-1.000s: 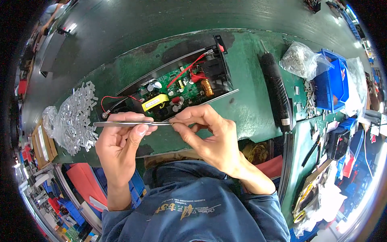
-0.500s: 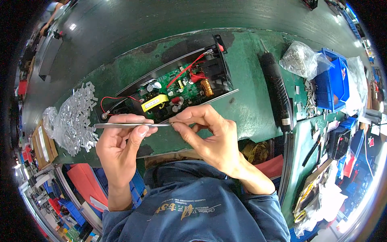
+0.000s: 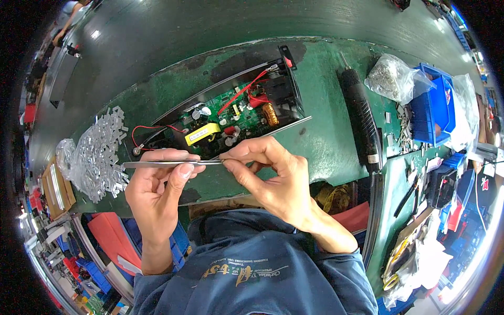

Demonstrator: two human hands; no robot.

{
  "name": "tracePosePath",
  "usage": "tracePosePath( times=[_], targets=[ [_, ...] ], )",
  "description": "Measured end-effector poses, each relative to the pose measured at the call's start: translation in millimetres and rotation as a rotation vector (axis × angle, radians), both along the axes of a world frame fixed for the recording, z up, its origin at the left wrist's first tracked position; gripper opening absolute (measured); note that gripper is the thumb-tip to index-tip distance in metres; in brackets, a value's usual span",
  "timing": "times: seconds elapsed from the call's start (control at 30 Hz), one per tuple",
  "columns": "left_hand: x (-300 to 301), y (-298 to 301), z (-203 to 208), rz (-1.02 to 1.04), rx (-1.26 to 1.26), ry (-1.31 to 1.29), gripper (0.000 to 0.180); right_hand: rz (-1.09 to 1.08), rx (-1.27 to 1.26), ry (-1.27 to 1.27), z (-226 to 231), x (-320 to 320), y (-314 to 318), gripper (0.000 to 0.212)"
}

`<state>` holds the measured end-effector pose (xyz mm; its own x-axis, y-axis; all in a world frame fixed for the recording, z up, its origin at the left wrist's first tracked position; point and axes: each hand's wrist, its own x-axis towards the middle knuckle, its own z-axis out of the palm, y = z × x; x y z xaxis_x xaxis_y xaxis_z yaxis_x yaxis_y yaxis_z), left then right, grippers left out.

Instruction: Assembling electronic devices by attaching internal components and metal plates using an electric screwdriver.

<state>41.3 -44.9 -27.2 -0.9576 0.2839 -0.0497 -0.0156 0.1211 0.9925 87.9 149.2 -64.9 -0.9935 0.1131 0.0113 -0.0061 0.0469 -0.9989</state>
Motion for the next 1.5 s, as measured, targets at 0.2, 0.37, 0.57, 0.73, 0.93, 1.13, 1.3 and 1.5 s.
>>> tracePosePath(
  times=[0.2, 0.37, 0.57, 0.73, 0.93, 1.13, 1.3, 1.5],
  targets=[
    [-1.3, 0.9, -0.1, 0.003, -0.002, 0.003, 0.019, 0.005, 0.014, -0.004, -0.1, 0.1, 1.0, 0.029],
    [-3.1, -5.6, -10.0, 0.016, -0.106, 0.146, 0.016, -0.282, 0.396, 0.180, -5.0, 12.7, 31.6, 0.024],
    [-6.7, -7.2, -20.7, -0.081, -0.493, 0.565, 0.013, -0.738, 1.256, -0.005, -17.8, 44.2, 104.5, 0.044],
    [-8.1, -7.2, -23.8, -0.092, -0.574, 0.634, 0.014, -0.679, 1.244, -0.218, -23.5, 60.3, 119.4, 0.052],
    [-13.3, -7.2, -29.4, -0.060, -0.598, 0.673, 0.020, -0.496, 0.955, -0.313, -27.2, 126.9, 78.8, 0.059],
    [-15.5, -1.2, -22.8, -0.153, -0.591, 0.571, 0.016, -0.273, -0.324, -0.780, -32.6, 186.6, 4.9, 0.054],
    [-13.6, -4.1, -22.0, -0.111, -0.580, 0.582, 0.013, 0.077, 0.024, -0.647, -31.2, 166.8, -29.2, 0.054],
    [-14.2, -2.0, -24.5, -0.134, -0.587, 0.584, 0.013, 0.107, -0.091, -0.529, -48.8, 174.6, -23.9, 0.053]
  ],
)
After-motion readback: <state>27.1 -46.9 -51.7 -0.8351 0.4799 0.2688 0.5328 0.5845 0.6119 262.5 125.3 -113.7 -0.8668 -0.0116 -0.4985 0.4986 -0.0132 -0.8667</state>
